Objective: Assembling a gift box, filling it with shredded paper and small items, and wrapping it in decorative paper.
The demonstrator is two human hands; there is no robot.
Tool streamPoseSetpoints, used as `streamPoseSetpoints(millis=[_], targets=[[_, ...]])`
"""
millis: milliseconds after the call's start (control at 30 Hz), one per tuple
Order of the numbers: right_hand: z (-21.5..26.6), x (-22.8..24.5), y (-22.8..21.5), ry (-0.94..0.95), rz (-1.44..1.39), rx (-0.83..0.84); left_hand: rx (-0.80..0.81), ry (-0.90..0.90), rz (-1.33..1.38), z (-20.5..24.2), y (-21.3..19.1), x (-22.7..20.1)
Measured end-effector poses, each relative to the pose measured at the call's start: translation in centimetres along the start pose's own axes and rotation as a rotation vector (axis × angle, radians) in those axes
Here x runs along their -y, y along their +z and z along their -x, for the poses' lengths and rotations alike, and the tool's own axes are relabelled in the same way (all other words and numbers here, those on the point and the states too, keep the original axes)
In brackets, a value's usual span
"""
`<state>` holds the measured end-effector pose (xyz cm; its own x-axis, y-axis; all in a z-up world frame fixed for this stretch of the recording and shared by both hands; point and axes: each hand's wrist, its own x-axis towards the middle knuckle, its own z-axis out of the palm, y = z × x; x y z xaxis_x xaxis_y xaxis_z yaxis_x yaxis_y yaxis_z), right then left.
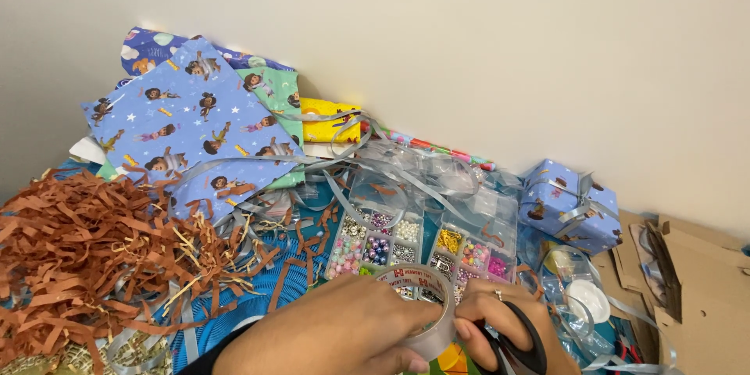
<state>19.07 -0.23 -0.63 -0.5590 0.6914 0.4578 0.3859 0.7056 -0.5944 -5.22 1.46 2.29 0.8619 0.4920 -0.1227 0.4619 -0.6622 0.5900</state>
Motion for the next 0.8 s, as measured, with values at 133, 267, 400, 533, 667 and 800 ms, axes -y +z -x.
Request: streamPoseSetpoints(millis=[133,267,400,533,667,800], targets=[[1.9,-0.3,0.9,-0.026,0.040,-0.091,-0.011,0.060,0.057,0.6,-0.4,0.1],[2.6,0.3,-0.1,0.103,0.132,-0.229,-0.032,0.142,0.163,0.7,-1.2,0.1],[0.0,1.8,-1.5,0.027,-0.235,-0.023,-0.011,0.226,0.199,0.6,-1.2,0.5],[-0.2,1.5,-1.5,-0.093,-0.361,-0.051,0.000,0.282,0.188,0.7,-1.5,0.8],[-0.4,2.3,-1.6,-0.089,-0.284,-0.046,0.003,0.249,0.222,0.5,-0.9,1.4],[0.0,4.0,-0.1,0.161,-0.185,-0.248,-0.346,0.143,0.158,0.5,0.4,1.6]])
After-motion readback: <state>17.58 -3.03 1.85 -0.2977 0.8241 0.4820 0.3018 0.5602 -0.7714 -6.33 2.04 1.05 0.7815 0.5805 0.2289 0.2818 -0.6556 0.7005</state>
